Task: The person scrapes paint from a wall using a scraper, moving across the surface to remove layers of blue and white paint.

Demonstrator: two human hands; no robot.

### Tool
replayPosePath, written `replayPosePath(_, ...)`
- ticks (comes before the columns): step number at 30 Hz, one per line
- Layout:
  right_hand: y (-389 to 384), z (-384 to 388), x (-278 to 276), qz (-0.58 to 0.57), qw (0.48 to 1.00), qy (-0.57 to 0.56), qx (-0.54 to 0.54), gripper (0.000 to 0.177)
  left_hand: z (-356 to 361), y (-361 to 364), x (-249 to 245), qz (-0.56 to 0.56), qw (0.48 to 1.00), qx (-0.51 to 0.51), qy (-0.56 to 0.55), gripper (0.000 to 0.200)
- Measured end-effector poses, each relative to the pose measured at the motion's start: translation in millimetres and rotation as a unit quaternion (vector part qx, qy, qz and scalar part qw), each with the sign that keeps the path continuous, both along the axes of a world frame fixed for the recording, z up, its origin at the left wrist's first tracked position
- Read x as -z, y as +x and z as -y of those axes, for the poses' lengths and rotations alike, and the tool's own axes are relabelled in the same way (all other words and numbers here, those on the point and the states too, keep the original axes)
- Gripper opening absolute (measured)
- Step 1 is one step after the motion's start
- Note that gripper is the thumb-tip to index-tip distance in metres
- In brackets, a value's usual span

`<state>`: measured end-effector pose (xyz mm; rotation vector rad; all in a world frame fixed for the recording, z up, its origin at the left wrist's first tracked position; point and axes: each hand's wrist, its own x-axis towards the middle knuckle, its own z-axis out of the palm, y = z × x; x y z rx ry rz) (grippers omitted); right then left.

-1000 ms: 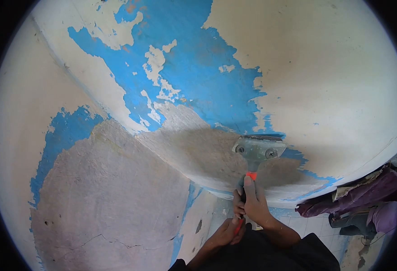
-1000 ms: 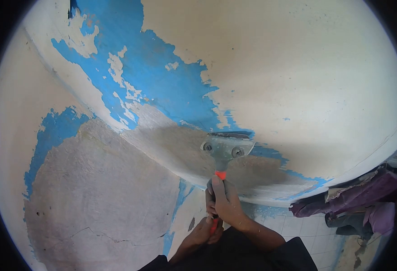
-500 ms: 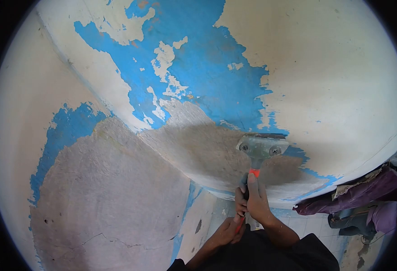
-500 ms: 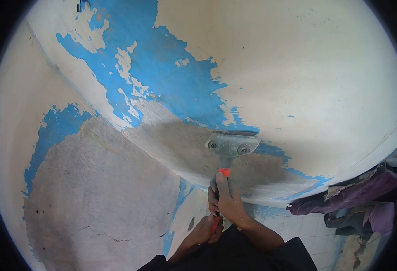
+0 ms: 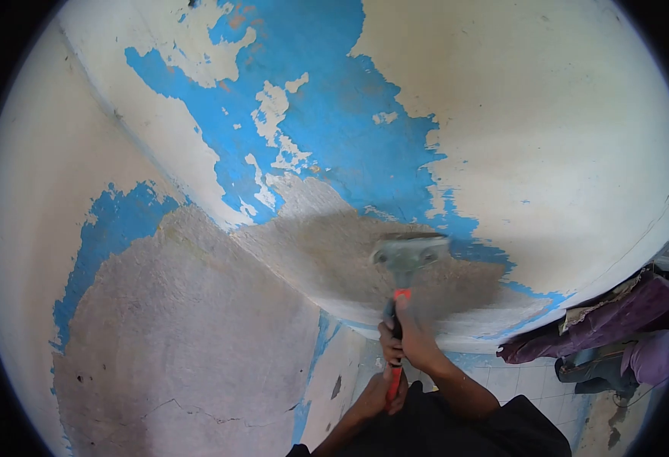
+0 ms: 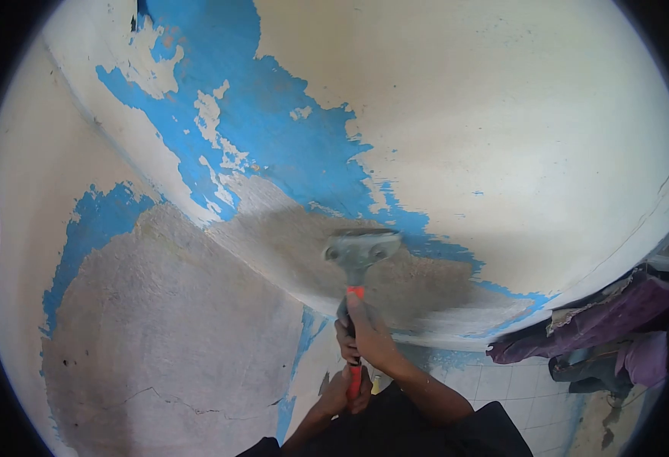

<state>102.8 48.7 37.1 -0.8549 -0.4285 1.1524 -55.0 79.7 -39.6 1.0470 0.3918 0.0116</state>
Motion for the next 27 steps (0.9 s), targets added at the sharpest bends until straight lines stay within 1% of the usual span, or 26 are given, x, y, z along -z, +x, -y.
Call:
replayPosePath(1, -1, -4, 4, -0.003, 1.0, 0.002, -0.027, 0.05, 3, -3, 4, 0.009, 0.999, -0.018, -0.041, 0.062)
replayPosePath(2, -2, -6, 6, -0.008, 0.999, 0.003, -0.053, 0.051, 2, -5, 6, 0.017, 0.998, -0.021, -0.055, 0.062)
replayPosePath(4, -2, -10, 4, 0.014, 0.998, 0.01, -0.059, 0.054, 0, -11, 4, 0.032, 0.995, -0.032, -0.087, 0.062)
replayPosePath(5, -2, -13, 2, 0.026, 0.997, 0.013, -0.065, 0.056, -5, -10, 2, 0.026, 0.998, -0.028, -0.053, 0.063)
replayPosePath(8, -1, -19, -18, 0.053, 0.998, 0.007, -0.032, 0.056, -19, -4, -10, 0.01, 0.999, -0.029, 0.037, 0.067)
replayPosePath(10, -4, -22, -15, 0.048, 0.998, 0.014, -0.03, 0.056, -25, -5, -16, 0.004, 0.995, -0.036, 0.091, 0.068)
replayPosePath(14, -8, -23, 4, 0.033, 0.998, 0.006, -0.045, 0.055, -15, -10, -4, -0.012, 0.998, -0.049, 0.038, 0.07)
replayPosePath(16, -5, -24, -1, 0.03, 0.999, 0.012, -0.032, 0.054, -15, -10, -5, -0.028, 0.999, -0.037, 0.025, 0.07)
replayPosePath(19, -3, -24, -15, 0.04, 0.999, 0.007, -0.022, 0.053, -24, -4, -12, 0.002, 0.996, -0.031, 0.086, 0.07)
replayPosePath(22, -1, -27, -18, 0.041, 0.999, 0.003, -0.017, 0.053, -30, -1, -17, -0.014, 0.993, -0.036, 0.11, 0.07)
replayPosePath(25, -2, -22, -7, 0.042, 0.999, -0.006, -0.026, 0.053, -18, -1, -2, -0.02, 0.998, -0.048, 0.048, 0.07)
replayPosePath(27, 0, -20, -3, 0.046, 0.999, -0.003, -0.026, 0.053, -13, -1, 5, -0.014, 0.998, -0.033, 0.05, 0.07)
